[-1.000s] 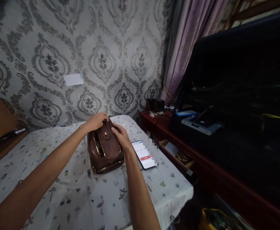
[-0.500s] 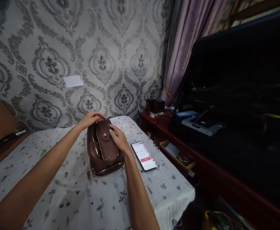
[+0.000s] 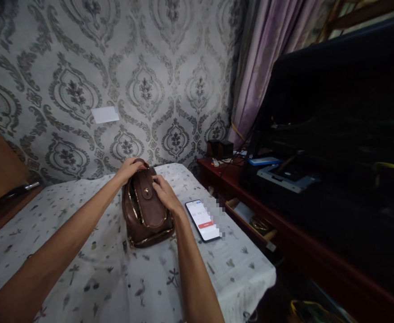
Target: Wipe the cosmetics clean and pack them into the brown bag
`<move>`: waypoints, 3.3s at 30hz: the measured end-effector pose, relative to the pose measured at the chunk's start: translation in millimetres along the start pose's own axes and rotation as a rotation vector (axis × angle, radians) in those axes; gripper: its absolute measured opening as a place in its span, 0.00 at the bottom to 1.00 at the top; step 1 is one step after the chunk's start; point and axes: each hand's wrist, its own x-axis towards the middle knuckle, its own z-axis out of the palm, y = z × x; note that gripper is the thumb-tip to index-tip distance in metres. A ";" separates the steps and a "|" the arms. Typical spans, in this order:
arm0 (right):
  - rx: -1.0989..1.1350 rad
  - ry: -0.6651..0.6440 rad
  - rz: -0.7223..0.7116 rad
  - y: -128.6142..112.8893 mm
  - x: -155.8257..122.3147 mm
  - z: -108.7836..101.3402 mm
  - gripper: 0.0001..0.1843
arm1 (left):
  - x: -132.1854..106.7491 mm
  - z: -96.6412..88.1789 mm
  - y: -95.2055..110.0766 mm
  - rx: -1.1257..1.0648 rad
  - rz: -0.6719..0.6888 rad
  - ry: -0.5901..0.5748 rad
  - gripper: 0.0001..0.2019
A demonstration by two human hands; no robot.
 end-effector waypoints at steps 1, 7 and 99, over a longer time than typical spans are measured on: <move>-0.016 0.003 0.004 -0.1 0.6 0.3 0.17 | -0.2 0.4 0.2 -0.018 -0.008 0.006 0.12; -0.087 0.013 -0.007 -3.0 -0.5 3.7 0.19 | -3.0 2.3 2.0 -0.084 -0.032 0.033 0.10; -0.031 0.056 0.052 5.8 0.7 12.4 0.38 | -13.4 -10.6 12.7 0.150 0.092 -0.269 0.10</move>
